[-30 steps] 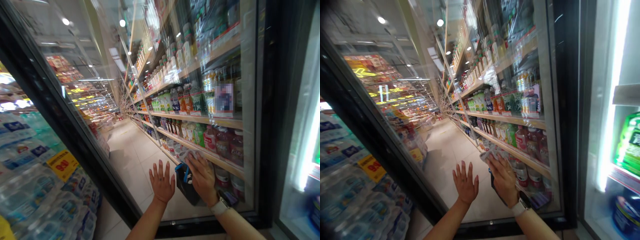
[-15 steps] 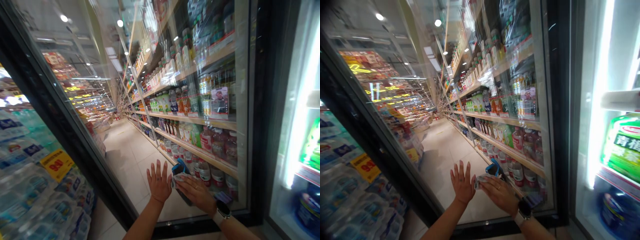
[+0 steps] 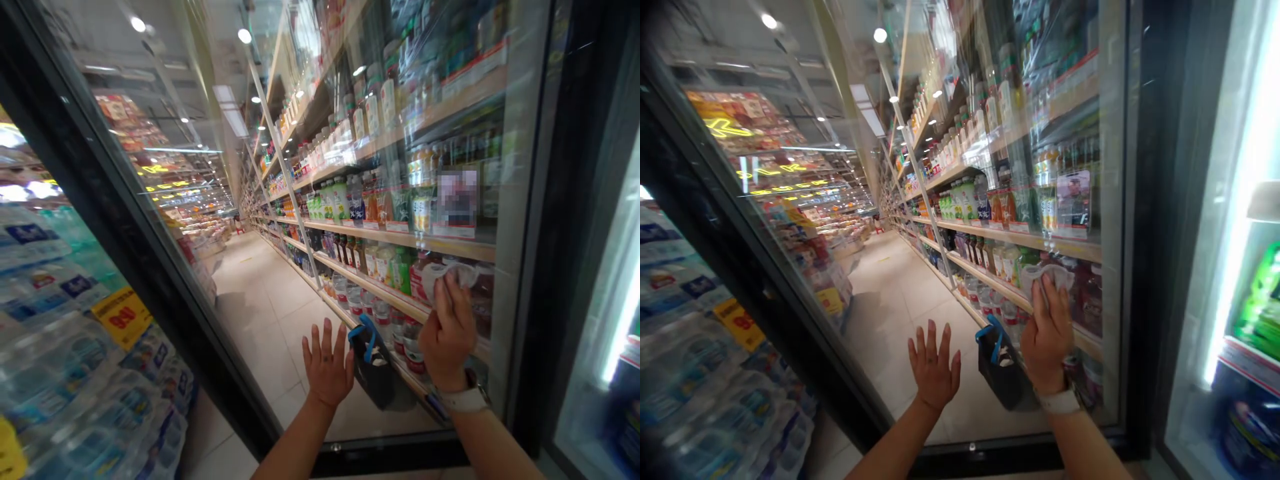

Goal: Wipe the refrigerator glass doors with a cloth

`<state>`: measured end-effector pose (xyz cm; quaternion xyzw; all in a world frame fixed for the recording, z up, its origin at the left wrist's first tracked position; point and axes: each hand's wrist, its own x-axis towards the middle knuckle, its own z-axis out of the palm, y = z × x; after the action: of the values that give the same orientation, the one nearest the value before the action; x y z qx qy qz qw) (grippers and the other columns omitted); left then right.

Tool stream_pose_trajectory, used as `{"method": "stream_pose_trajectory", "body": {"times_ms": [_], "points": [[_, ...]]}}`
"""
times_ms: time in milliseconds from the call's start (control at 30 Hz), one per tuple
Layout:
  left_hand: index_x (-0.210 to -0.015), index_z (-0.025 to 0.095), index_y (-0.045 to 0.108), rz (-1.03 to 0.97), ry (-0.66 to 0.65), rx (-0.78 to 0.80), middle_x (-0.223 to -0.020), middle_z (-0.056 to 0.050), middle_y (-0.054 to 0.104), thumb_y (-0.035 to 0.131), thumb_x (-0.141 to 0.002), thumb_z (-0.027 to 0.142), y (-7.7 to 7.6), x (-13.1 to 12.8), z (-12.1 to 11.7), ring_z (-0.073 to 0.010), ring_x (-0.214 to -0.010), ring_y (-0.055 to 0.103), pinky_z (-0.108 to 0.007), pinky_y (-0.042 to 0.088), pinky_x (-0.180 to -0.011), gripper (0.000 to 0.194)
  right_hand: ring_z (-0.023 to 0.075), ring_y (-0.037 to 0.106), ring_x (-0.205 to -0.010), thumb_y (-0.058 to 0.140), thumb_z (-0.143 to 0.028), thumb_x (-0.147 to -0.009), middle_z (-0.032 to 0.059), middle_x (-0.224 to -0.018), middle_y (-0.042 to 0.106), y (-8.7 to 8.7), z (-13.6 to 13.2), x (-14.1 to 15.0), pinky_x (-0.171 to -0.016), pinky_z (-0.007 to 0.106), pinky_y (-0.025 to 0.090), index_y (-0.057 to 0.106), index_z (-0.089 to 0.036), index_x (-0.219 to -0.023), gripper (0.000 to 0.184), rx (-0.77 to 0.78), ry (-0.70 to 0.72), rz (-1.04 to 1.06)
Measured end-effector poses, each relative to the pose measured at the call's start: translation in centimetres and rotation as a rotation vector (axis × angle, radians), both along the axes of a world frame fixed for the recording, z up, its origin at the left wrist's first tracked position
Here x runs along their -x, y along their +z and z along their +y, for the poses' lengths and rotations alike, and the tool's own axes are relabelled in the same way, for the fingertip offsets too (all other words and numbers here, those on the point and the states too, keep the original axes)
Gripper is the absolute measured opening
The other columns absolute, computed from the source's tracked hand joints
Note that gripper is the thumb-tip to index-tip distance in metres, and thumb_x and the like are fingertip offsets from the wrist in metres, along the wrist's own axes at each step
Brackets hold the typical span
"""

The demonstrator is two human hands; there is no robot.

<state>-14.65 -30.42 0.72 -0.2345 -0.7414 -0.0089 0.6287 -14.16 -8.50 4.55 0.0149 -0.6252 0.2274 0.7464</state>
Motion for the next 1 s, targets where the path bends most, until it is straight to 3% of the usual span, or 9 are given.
{"method": "stream_pose_trajectory", "body": {"times_ms": [200, 333, 433, 567, 733, 833, 900, 1000], "points": [[-0.152, 0.02, 0.027, 0.002, 0.003, 0.009, -0.161, -0.009, 0.021, 0.05, -0.091, 0.025, -0.2, 0.1, -0.1, -0.0281, -0.151, 0.015, -0.048, 0.015, -0.123, 0.066, 0.0257, 0.055, -0.13, 0.039, -0.002, -0.093, 0.0087, -0.142, 0.057, -0.2, -1.2, 0.0, -0.113, 0.051, 0.042, 0.046, -0.026, -0.146, 0.059, 0.019, -0.006, 0.013], [-0.152, 0.02, 0.027, 0.001, 0.012, 0.013, -0.162, -0.008, 0.019, 0.05, -0.091, 0.025, -0.1, 0.2, -0.2, -0.0281, -0.151, 0.015, -0.047, 0.013, -0.124, 0.066, 0.0255, 0.054, -0.131, 0.039, -0.003, -0.093, 0.0087, -0.14, 0.059, -1.4, -2.4, -0.4, -0.112, 0.049, 0.043, 0.043, -0.026, -0.148, 0.06, -0.072, 0.059, -0.069], [-0.152, 0.02, 0.026, 0.007, 0.013, 0.015, -0.161, -0.009, 0.019, 0.05, -0.091, 0.025, -0.1, 0.3, -0.3, -0.0283, -0.15, 0.015, -0.048, 0.014, -0.123, 0.066, 0.0225, 0.052, -0.133, 0.041, -0.003, -0.092, 0.0069, -0.131, 0.065, -3.4, -3.5, -0.9, -0.114, 0.043, 0.042, 0.05, -0.023, -0.143, 0.055, -0.226, 0.141, -0.145], [-0.153, 0.02, 0.026, 0.01, 0.013, 0.026, -0.161, -0.01, 0.021, 0.049, -0.091, 0.026, 0.0, 0.6, -0.4, -0.0284, -0.15, 0.015, -0.049, 0.016, -0.123, 0.066, 0.0155, 0.058, -0.125, 0.044, -0.001, -0.092, 0.0033, -0.115, 0.073, -7.3, -4.5, -1.4, -0.115, 0.034, 0.041, 0.066, -0.022, -0.124, 0.044, -0.482, 0.208, -0.175], [-0.153, 0.02, 0.026, 0.031, 0.012, 0.024, -0.16, -0.011, 0.023, 0.051, -0.091, 0.025, 0.0, 0.7, -0.4, -0.0276, -0.15, 0.016, -0.048, 0.015, -0.123, 0.066, 0.0097, 0.063, -0.115, 0.044, -0.01, -0.099, -0.0015, -0.112, 0.074, -11.3, -4.1, -1.6, -0.111, 0.026, 0.045, 0.069, -0.023, -0.117, 0.033, -0.716, 0.313, -0.203], [-0.152, 0.02, 0.027, 0.027, 0.006, 0.018, -0.159, -0.011, 0.025, 0.053, -0.09, 0.024, 0.0, 0.7, -0.4, -0.0274, -0.15, 0.017, -0.048, 0.016, -0.123, 0.067, 0.0086, 0.06, -0.119, 0.043, -0.012, -0.1, -0.0009, -0.115, 0.073, -10.8, -3.5, -1.7, -0.11, 0.025, 0.045, 0.068, -0.022, -0.119, 0.033, -0.804, 0.335, -0.212], [-0.153, 0.02, 0.026, 0.018, 0.002, 0.016, -0.16, -0.01, 0.022, 0.052, -0.091, 0.023, 0.1, 0.6, -0.3, -0.0272, -0.151, 0.015, -0.047, 0.015, -0.123, 0.067, 0.0087, 0.059, -0.122, 0.041, -0.011, -0.1, -0.0008, -0.116, 0.072, -9.4, -3.2, -1.7, -0.111, 0.026, 0.044, 0.067, -0.022, -0.119, 0.034, -0.823, 0.32, -0.237], [-0.153, 0.019, 0.026, 0.014, 0.003, 0.026, -0.162, -0.009, 0.017, 0.05, -0.092, 0.023, 0.3, 0.4, -0.2, -0.0274, -0.151, 0.013, -0.046, 0.013, -0.124, 0.066, 0.0112, 0.055, -0.127, 0.04, -0.008, -0.099, -0.0006, -0.118, 0.072, -6.5, -2.8, -1.9, -0.116, 0.031, 0.037, 0.066, -0.024, -0.121, 0.037, -0.731, 0.229, -0.234]]}}
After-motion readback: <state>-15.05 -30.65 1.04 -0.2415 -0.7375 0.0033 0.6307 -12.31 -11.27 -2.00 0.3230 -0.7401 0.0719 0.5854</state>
